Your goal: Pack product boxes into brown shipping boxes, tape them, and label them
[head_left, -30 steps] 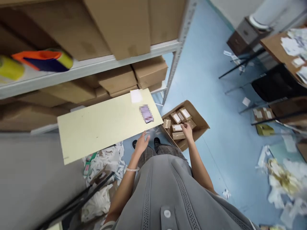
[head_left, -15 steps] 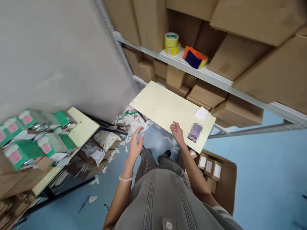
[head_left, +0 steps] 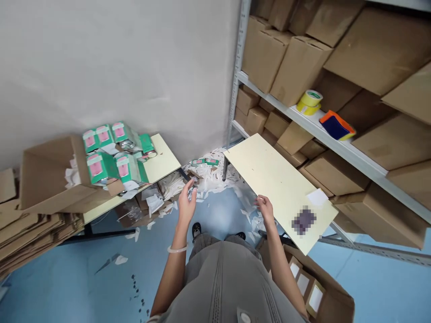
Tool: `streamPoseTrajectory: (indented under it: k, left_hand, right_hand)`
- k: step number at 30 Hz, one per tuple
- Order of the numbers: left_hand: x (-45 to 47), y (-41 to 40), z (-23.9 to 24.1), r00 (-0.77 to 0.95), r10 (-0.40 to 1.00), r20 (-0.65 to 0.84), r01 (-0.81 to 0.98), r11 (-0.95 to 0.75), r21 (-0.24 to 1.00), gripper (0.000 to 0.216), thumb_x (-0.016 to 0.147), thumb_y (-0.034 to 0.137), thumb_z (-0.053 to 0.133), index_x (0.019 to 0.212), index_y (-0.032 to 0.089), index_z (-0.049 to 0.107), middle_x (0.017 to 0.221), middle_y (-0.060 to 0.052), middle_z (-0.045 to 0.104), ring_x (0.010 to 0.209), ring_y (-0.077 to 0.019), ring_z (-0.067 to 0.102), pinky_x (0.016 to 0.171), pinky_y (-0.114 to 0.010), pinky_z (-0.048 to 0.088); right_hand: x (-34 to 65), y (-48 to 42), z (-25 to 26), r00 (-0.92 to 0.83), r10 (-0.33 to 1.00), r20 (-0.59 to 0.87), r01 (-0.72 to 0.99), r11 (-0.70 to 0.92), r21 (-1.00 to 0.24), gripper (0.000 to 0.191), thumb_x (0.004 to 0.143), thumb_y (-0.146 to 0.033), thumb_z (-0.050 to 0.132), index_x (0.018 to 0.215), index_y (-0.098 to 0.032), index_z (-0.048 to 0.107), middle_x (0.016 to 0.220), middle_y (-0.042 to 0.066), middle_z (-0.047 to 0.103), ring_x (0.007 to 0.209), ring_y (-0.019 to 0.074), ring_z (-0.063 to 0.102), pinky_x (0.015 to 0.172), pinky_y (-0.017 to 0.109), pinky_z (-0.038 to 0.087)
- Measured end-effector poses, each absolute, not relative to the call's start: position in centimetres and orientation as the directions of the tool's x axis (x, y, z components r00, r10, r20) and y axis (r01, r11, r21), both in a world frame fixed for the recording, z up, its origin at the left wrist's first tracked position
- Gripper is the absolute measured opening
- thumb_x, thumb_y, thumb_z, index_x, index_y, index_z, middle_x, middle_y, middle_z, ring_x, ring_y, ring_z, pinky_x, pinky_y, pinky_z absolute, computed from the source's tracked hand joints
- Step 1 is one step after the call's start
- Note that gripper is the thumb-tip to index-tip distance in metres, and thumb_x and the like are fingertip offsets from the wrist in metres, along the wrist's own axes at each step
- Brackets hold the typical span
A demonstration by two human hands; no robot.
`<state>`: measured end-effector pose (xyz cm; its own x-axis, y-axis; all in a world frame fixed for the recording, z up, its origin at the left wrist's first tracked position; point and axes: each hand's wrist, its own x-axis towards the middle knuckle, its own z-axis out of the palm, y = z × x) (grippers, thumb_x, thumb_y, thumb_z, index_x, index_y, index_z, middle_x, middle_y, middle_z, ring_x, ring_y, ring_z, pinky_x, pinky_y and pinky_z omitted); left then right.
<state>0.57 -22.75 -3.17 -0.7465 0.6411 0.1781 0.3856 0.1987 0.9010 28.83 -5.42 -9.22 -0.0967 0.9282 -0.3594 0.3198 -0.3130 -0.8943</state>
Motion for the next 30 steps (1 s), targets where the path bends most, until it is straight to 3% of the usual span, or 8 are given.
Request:
streamPoseTrajectory:
  k: [3,10,19,25,30]
  left_hand:
    - [-3.4,-25.5,-3.1,-0.766,0.62,0.17,0.378,0.219,0.9,0.047,0.097,0.047,0.047,0.136,0.02,0.055,0.138,-0.013,0.06,0.129,-0.0248,0.056,0.112,-0.044,0.042]
    - [-13.3,-33.6,-3.7,-0.83,0.539,0.144,0.342,0.286,0.895,0.048,0.097,0.046,0.046,0.136,0.02,0.053,0.14,-0.014,0.059,0.129,-0.0256,0.057,0.111,-0.044,0.043]
    - [-20.8,-42.9,-5.2,-0.897,0.439,0.043,0.233,0.388,0.892,0.051,0.095,0.049,0.048,0.135,0.018,0.053,0.14,-0.017,0.058,0.126,-0.0285,0.058,0.11,-0.048,0.042]
    - [-21.2,-47.4,-6.5,-0.951,0.304,-0.05,0.082,0.406,0.91,0.053,0.094,0.053,0.049,0.136,0.021,0.052,0.141,-0.017,0.057,0.122,-0.0286,0.061,0.102,-0.045,0.049]
    - [-20.5,-51.1,-7.5,-0.98,0.159,-0.121,-0.038,0.447,0.893,0.052,0.093,0.052,0.049,0.134,0.021,0.052,0.14,-0.016,0.057,0.116,-0.0269,0.063,0.101,-0.044,0.049]
  right_hand:
    - [23.3,-8.1,-8.5,-0.203,0.92,-0.334,0.331,-0.257,-0.908,0.057,0.07,-0.06,0.057,0.108,-0.018,0.06,0.097,0.012,0.073,0.082,0.0255,0.072,0.07,0.035,0.054]
    - [12.4,-17.3,-9.9,-0.344,0.816,-0.464,0.368,-0.338,-0.866,0.051,0.068,-0.056,0.058,0.103,-0.02,0.06,0.094,0.011,0.073,0.077,0.0241,0.072,0.066,0.034,0.054]
    - [4.5,-21.2,-9.7,-0.35,0.801,-0.486,0.416,-0.332,-0.846,0.04,0.072,-0.044,0.058,0.102,-0.018,0.061,0.087,0.009,0.073,0.073,0.0225,0.072,0.064,0.033,0.053]
    - [-1.9,-22.7,-9.7,-0.502,0.728,-0.466,0.504,-0.192,-0.842,0.032,0.077,-0.039,0.057,0.102,-0.019,0.062,0.083,0.005,0.072,0.071,0.0215,0.072,0.067,0.034,0.055]
    - [-10.3,-23.9,-8.8,-0.698,0.62,-0.359,0.53,0.11,-0.841,0.037,0.08,-0.04,0.059,0.11,-0.019,0.063,0.097,0.007,0.071,0.085,0.0219,0.07,0.084,0.039,0.054]
